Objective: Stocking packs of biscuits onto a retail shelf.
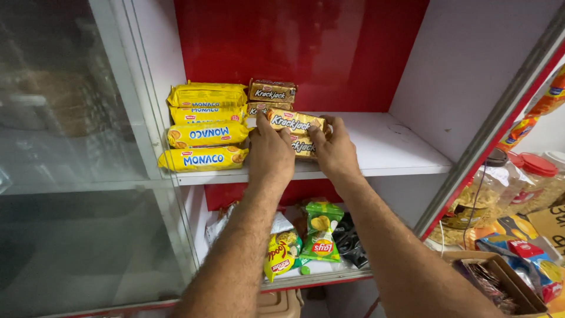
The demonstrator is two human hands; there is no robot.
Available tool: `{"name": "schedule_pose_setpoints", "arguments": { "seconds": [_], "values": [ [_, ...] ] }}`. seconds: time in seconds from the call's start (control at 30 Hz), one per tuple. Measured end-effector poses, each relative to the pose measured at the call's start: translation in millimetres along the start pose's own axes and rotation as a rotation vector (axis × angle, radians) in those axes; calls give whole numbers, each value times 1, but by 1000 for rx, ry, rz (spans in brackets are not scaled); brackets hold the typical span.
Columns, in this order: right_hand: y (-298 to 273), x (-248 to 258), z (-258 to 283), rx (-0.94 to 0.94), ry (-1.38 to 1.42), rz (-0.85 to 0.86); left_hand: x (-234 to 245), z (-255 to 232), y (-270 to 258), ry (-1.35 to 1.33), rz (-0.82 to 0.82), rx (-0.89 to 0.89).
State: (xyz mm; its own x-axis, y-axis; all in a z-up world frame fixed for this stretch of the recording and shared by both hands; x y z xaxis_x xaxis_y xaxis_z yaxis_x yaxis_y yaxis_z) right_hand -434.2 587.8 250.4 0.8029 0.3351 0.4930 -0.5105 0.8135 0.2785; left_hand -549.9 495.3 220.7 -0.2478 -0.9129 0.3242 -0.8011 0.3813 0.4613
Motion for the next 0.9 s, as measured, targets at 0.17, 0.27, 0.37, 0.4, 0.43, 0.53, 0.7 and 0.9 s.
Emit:
{"name": "schedule_pose_setpoints", "arguments": {
  "seconds": [0.17, 0.27, 0.37, 0.4, 0.43, 0.53, 0.7, 0.9],
  "values": [
    [5, -4, 5, 0, 38, -43, 6, -11, -5, 4, -37, -20],
    [11, -5, 4, -50, 9, -52, 8, -14, -6, 38, -58, -28],
    [22, -7, -3, -48, -26, -71, 9, -17, -6, 61, -47, -40],
    [27, -9, -5, -40, -42, -81, 9, -18, -5, 75, -30, -37],
    [27, -11, -4, -37, -42, -76, 8, -15, -3, 76, -35, -34],
    [29, -13, -4, -21, -111, -105, 3, -12, 4, 129, -92, -98],
    [37, -16, -5, -19, -222, -131, -5, -4, 12, 144, -69, -115],
    [30, -18, 10, -75, -299, -156, -32, 0, 21, 874, -30, -413]
  ]
}}
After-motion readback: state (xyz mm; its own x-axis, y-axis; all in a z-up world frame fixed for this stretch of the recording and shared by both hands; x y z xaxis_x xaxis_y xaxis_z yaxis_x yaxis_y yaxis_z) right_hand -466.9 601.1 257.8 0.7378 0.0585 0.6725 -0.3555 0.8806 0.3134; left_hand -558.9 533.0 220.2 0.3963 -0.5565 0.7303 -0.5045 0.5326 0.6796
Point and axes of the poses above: each hand's wrist, its own y-axis towards the middle knuckle, its own x-axis out of the back of the hand, z = x × y, the point moved 5 cm from there along y, towards the middle knuckle, and after that the axes turned 1 degree about z, right-handed, at the moved point
